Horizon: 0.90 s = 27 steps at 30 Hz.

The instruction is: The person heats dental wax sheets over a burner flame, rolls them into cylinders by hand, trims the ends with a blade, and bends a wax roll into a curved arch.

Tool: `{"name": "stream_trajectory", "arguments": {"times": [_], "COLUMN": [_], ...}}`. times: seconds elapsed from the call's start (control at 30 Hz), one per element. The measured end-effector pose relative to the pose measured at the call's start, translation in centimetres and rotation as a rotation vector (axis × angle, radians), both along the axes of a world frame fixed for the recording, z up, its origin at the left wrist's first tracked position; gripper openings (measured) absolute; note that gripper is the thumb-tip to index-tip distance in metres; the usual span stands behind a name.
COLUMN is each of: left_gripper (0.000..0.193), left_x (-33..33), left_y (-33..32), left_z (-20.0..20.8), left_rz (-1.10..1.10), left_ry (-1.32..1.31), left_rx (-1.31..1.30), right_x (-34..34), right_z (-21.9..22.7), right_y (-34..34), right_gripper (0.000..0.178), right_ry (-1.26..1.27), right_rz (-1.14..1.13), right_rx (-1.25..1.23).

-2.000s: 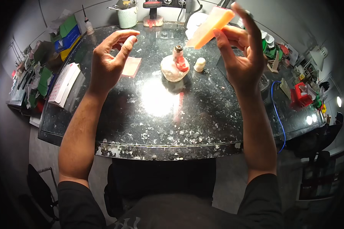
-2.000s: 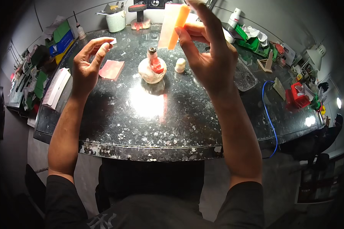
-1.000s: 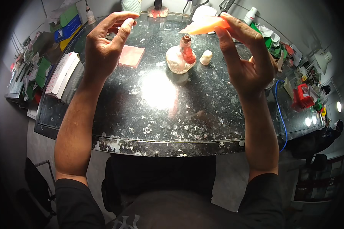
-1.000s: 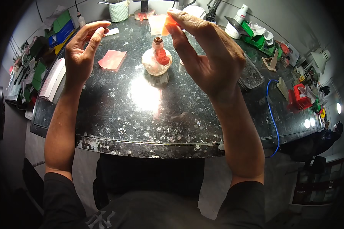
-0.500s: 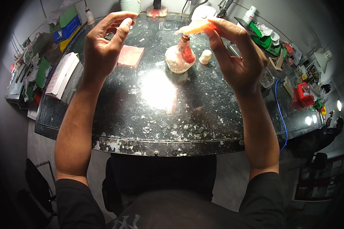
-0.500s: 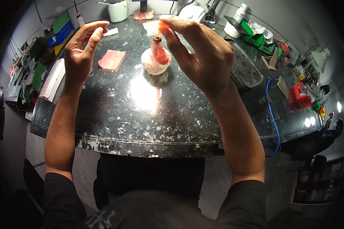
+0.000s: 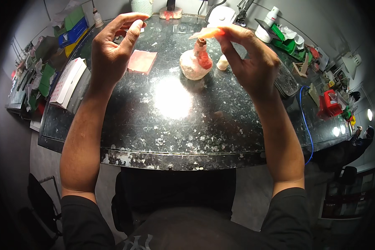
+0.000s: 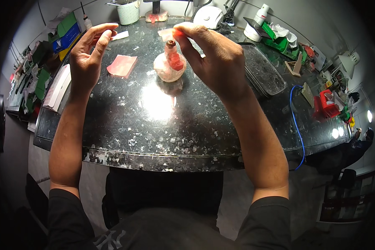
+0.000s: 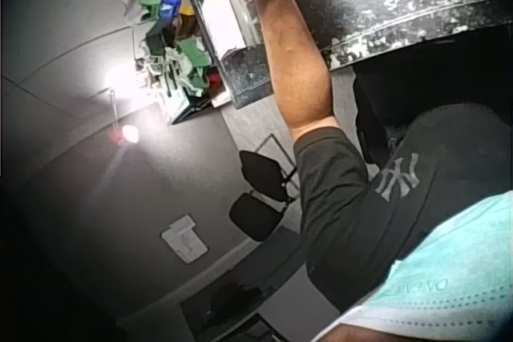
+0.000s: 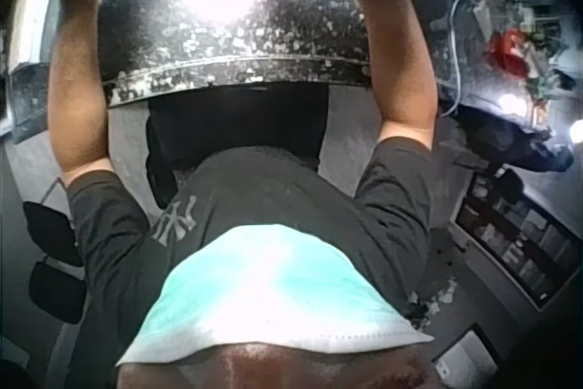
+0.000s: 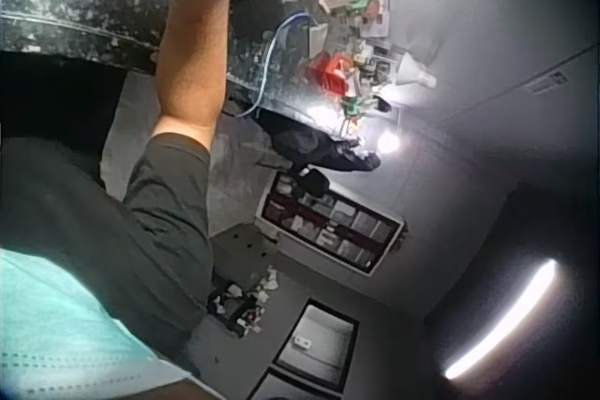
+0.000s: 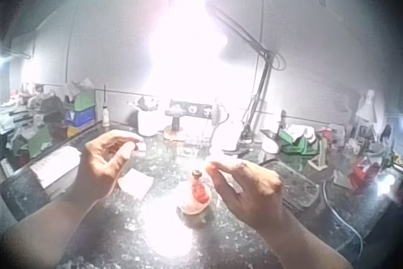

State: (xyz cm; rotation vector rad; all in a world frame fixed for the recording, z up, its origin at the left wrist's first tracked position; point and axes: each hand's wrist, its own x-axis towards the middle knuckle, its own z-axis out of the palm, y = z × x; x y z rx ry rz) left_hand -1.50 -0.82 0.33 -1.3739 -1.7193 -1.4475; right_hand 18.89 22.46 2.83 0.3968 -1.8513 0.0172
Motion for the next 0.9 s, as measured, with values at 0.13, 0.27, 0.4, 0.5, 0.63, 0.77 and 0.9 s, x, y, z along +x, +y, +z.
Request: {"name": "stream_trajectory", "arguments": {"times": [0.13, 0.27, 0.4, 0.5, 0.63, 0.77, 0.9], "left_gripper": [0.022, 0.023, 0.022, 0.022, 0.022, 0.021, 0.022], "left_x": [-0.1, -0.3, -0.2, -0.1, 0.0, 0.1, -0.1], "left_y": [0.1, -0.1, 0.1, 0.1, 0.1, 0.2, 0.1], "left_z": [0.0, -0.1, 0.0, 0.0, 0.0, 0.1, 0.0], "left_rz": [-0.005, 0.002, -0.001, 0.0, -0.009, -0.008, -0.012], "left_ry": [0.008, 0.006, -0.004, -0.007, -0.015, -0.019, -0.025], "left_rx": [0.007, 0.005, 0.008, 0.009, 0.016, 0.016, 0.015], "right_x": [-0.4, -0.9, -1.4, -1.7, -1.8, -2.0, -2.1], "right_z": [-0.5, -1.0, -1.4, -1.8, -2.2, -2.6, -2.3], "right_y": [0.7, 1.2, 1.8, 2.2, 2.6, 3.1, 2.8], "right_gripper": [0.019, 0.016, 0.015, 0.015, 0.014, 0.016, 0.017], "right_ry": [-0.013, -0.047, -0.06, -0.091, -0.138, -0.139, -0.125], "right_rz": [-0.013, -0.005, 0.005, -0.016, -0.04, -0.034, -0.004], "right_rx": [-0.014, -0.028, -0.016, -0.005, -0.027, -0.016, -0.009]}}
